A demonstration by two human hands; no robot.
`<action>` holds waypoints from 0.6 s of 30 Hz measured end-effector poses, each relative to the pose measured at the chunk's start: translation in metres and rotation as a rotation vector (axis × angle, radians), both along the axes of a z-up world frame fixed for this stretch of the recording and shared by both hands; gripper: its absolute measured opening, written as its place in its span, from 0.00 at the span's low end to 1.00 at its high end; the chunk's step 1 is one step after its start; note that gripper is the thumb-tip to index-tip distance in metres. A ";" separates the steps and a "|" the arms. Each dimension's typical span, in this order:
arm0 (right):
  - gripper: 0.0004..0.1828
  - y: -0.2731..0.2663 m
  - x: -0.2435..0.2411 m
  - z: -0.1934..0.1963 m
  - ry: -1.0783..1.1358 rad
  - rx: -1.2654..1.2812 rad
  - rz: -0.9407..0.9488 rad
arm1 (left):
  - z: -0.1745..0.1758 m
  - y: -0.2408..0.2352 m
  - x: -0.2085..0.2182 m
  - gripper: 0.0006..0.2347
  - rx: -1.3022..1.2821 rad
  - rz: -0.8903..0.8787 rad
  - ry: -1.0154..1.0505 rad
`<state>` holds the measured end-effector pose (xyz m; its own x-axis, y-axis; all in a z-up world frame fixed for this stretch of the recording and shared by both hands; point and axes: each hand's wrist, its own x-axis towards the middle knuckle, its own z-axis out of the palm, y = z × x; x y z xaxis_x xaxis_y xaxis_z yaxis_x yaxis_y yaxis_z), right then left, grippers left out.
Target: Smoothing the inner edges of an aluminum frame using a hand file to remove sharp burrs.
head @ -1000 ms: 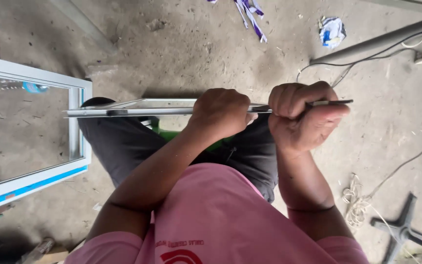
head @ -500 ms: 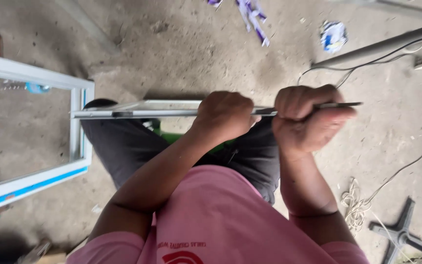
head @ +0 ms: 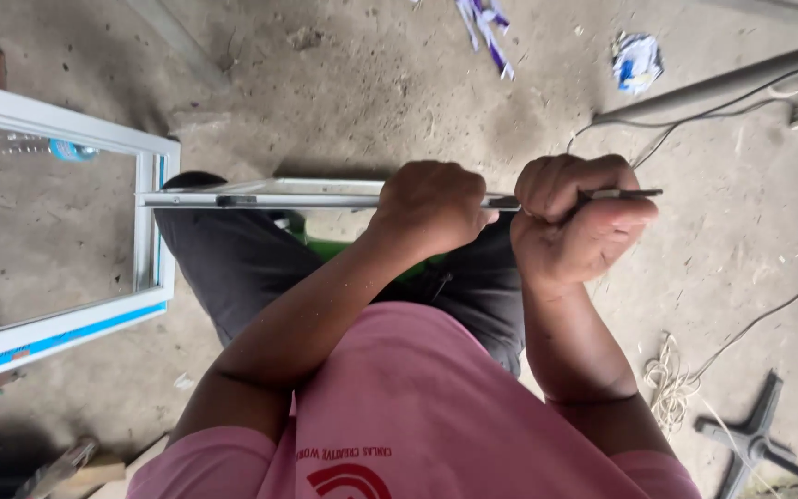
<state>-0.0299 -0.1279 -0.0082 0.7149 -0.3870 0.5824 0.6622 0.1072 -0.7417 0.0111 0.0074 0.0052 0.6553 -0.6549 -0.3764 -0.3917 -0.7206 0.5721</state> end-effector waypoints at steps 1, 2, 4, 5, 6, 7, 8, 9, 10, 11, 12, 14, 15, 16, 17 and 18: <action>0.30 -0.003 0.006 -0.004 -0.014 0.018 0.035 | 0.004 0.000 0.001 0.16 0.021 0.000 0.036; 0.30 -0.006 0.013 -0.009 -0.028 0.035 0.070 | 0.008 -0.001 0.002 0.16 0.043 0.000 0.072; 0.28 0.000 0.004 0.030 -0.039 -0.022 0.161 | -0.008 -0.005 0.000 0.17 0.067 0.004 0.044; 0.26 0.002 0.000 0.050 -0.049 -0.064 0.250 | -0.014 -0.007 -0.001 0.18 0.103 0.007 0.024; 0.26 0.004 0.001 0.038 -0.032 -0.056 0.251 | -0.011 -0.007 -0.002 0.18 0.109 0.007 0.042; 0.28 0.005 0.003 0.023 0.019 -0.008 0.220 | -0.009 -0.009 0.001 0.17 0.140 0.025 0.064; 0.29 0.006 0.006 0.010 0.067 0.042 0.187 | -0.006 -0.012 0.003 0.17 0.170 0.043 0.087; 0.29 0.002 0.010 0.019 0.062 0.040 0.188 | -0.010 -0.014 0.005 0.17 0.168 0.043 0.082; 0.26 -0.001 0.014 0.027 -0.011 -0.037 0.240 | -0.015 -0.015 0.007 0.17 0.130 0.040 0.022; 0.22 -0.001 0.012 0.030 -0.077 -0.113 0.292 | -0.024 -0.014 0.002 0.17 0.091 0.037 -0.030; 0.22 -0.001 0.010 0.031 -0.074 -0.114 0.294 | -0.019 -0.013 0.003 0.17 0.090 0.039 -0.026; 0.26 0.000 0.006 0.038 -0.057 -0.057 0.232 | -0.004 -0.012 0.005 0.18 0.119 0.029 0.086; 0.26 0.001 0.004 0.030 -0.069 -0.064 0.229 | -0.008 -0.012 0.004 0.18 0.114 0.027 0.073; 0.29 0.003 0.001 0.022 0.021 -0.046 0.208 | -0.013 -0.013 0.002 0.17 0.137 0.021 0.053; 0.32 0.004 0.000 0.016 0.114 -0.025 0.186 | -0.015 -0.014 0.002 0.17 0.160 0.016 0.037; 0.32 0.004 -0.001 0.028 0.106 -0.031 0.184 | -0.012 -0.015 0.003 0.17 0.154 0.015 0.028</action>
